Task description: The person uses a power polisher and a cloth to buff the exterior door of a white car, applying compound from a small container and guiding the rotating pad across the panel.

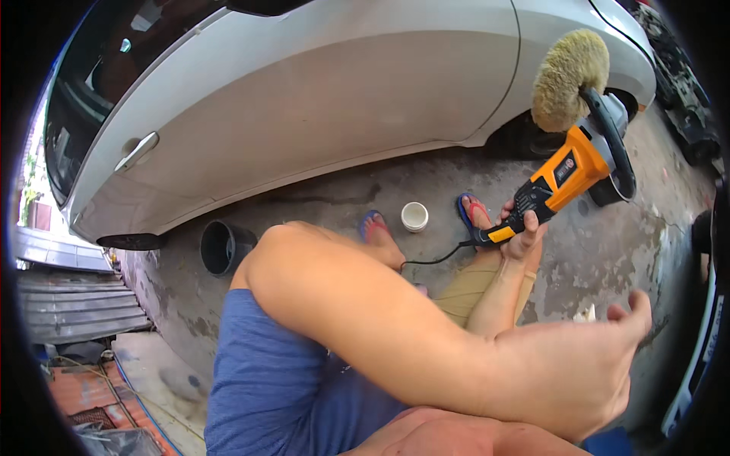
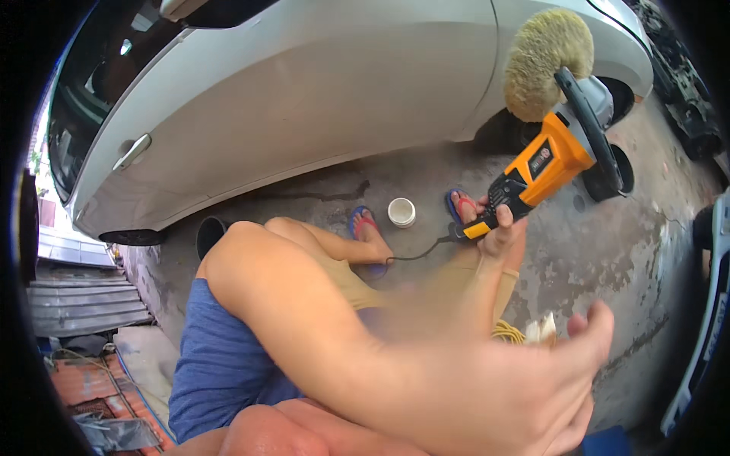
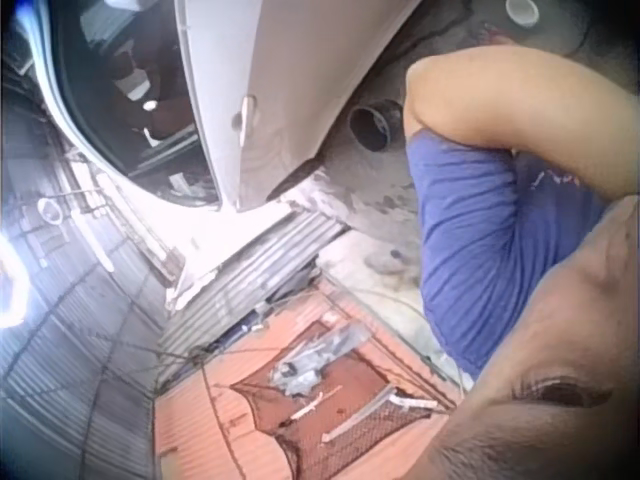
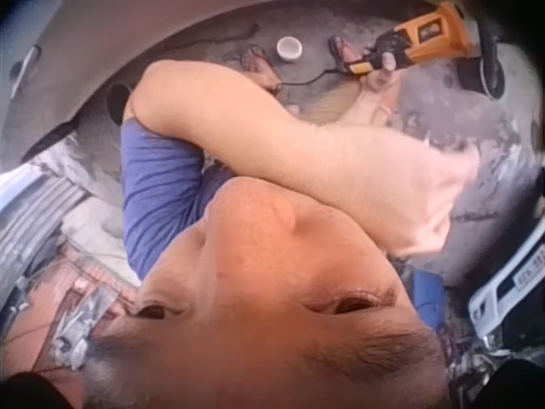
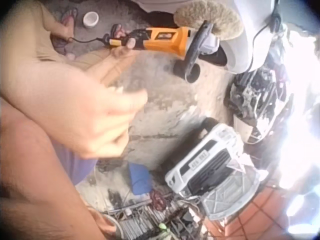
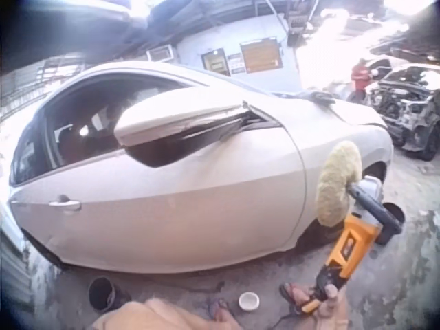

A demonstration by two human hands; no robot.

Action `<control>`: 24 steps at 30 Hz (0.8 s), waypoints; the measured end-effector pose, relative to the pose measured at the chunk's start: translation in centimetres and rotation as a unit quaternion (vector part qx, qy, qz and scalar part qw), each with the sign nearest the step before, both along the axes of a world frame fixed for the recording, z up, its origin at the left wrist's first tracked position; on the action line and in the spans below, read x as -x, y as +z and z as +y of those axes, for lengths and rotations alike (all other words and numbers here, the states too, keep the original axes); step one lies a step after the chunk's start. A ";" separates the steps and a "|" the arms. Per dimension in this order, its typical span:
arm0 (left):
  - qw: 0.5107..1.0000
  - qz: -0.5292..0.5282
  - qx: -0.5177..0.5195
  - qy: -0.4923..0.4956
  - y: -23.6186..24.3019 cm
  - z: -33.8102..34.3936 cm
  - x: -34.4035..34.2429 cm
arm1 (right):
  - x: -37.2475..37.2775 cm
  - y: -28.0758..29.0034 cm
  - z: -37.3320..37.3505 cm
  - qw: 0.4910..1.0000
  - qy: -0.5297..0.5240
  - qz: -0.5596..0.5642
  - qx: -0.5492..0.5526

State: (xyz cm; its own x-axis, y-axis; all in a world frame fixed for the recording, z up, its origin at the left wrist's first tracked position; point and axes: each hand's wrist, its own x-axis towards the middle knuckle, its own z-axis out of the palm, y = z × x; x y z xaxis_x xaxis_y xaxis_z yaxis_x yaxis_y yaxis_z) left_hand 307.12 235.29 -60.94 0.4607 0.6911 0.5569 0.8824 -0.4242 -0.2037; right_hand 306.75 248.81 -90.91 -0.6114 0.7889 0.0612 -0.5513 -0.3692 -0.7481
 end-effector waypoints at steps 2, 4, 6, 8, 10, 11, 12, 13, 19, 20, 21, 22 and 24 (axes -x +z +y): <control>0.997 0.076 -0.014 -0.014 0.2 -0.6 0.6 | 0.0 0.2 -0.3 0.999 -0.002 -0.047 0.004; 0.985 0.162 -0.039 -0.040 -0.1 -1.3 1.7 | 0.0 0.8 -0.3 0.999 -0.004 -0.030 -0.013; 0.974 0.223 -0.026 0.003 -0.6 -2.7 2.8 | -0.2 1.4 -0.3 1.000 0.012 -0.003 0.017; 0.988 0.152 0.008 -0.014 -1.4 -4.0 4.3 | -0.4 1.8 0.0 0.999 -0.003 -0.034 -0.010; 0.996 0.027 0.088 0.015 -2.6 -4.7 6.4 | -0.5 1.8 0.1 0.999 -0.003 -0.031 -0.025; 0.986 0.005 0.144 0.082 -3.2 -5.0 7.4 | -0.5 1.8 0.1 0.999 -0.002 -0.040 0.004; 0.975 0.063 0.168 0.132 -4.1 -4.7 9.5 | -0.4 1.7 -0.1 0.998 0.010 -0.044 0.035; 0.966 0.068 0.184 0.170 -4.6 -5.0 10.7 | -0.2 1.7 -0.3 0.999 0.022 -0.040 -0.005; 0.937 -0.081 0.292 0.175 -6.2 -5.7 13.7 | 1.0 0.9 -1.0 1.000 -0.003 -0.023 -0.020; 0.931 -0.074 0.306 0.184 -6.1 -5.6 13.9 | 0.9 0.9 -0.9 0.999 -0.005 -0.019 -0.031; 0.922 -0.075 0.327 0.192 -6.1 -5.6 14.2 | 1.0 0.9 -0.8 0.999 0.004 -0.022 -0.034; 0.924 -0.080 0.321 0.195 -6.3 -5.6 14.0 | 0.8 0.9 -0.7 0.999 0.014 -0.027 -0.028; 0.918 -0.018 0.326 0.223 -6.9 -6.1 13.5 | 0.6 0.8 -0.4 1.000 0.015 0.004 -0.007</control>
